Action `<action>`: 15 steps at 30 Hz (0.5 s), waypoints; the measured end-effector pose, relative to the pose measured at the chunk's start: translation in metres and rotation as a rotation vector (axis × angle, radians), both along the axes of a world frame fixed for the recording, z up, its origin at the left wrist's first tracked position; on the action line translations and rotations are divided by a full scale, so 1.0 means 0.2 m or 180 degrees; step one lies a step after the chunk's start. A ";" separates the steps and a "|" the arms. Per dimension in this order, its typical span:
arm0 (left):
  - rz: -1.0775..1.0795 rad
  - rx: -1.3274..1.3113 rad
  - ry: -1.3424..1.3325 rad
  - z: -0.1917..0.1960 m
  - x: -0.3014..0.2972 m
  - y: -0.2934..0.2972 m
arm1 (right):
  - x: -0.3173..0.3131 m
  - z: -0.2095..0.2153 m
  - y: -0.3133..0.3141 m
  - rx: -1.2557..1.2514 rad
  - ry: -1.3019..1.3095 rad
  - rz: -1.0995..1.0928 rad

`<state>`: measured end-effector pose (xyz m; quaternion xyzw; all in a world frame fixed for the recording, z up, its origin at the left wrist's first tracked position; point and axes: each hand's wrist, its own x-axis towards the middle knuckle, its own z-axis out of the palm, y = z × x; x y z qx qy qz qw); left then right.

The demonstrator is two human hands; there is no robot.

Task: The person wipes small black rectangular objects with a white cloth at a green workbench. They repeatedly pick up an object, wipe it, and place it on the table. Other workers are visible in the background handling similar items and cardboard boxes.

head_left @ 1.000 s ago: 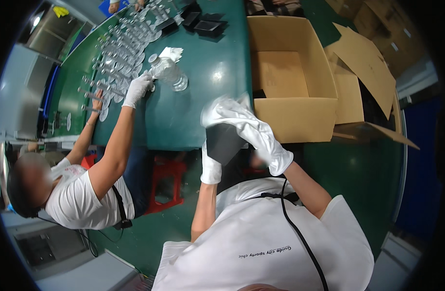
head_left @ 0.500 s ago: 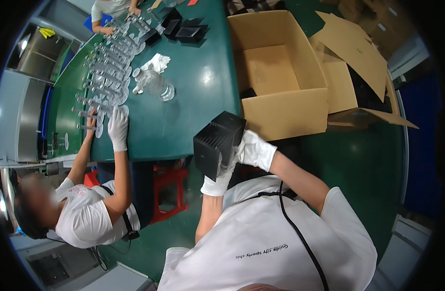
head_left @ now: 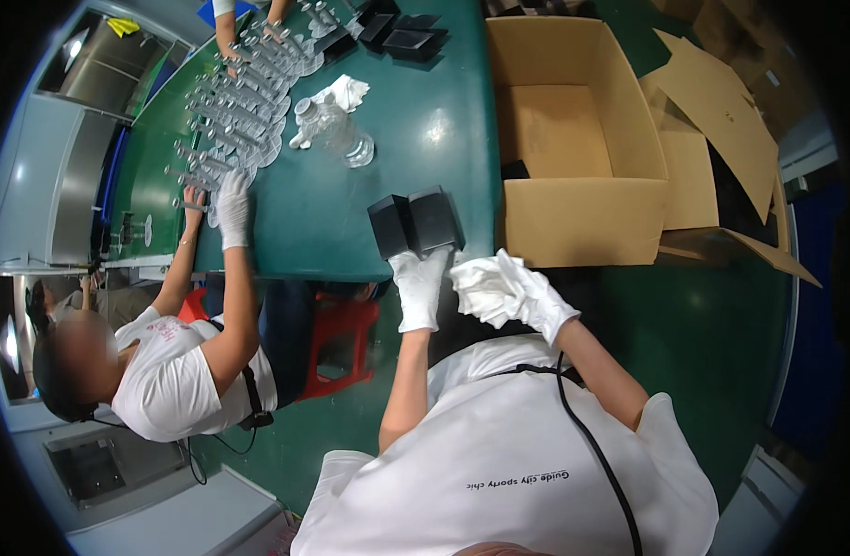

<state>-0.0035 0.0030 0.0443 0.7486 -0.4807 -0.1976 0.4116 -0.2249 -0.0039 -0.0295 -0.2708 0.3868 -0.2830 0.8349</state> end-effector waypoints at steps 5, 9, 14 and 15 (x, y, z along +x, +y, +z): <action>0.0737 0.0538 0.1981 0.06 0.14 0.10 | 0.01 0.28 -0.14 0.0585 0.0087 -0.0507; 0.0880 -0.0650 0.4050 0.03 0.22 0.09 | 0.09 0.49 -0.25 -0.0440 -0.0095 -0.0839; 0.1413 -0.2481 1.0183 0.05 0.19 0.21 | 0.37 0.84 -0.29 -0.4774 0.2404 -0.0350; 0.1476 -0.2900 1.2166 0.06 0.16 0.23 | 0.44 0.84 -0.30 -0.4980 0.2370 -0.0431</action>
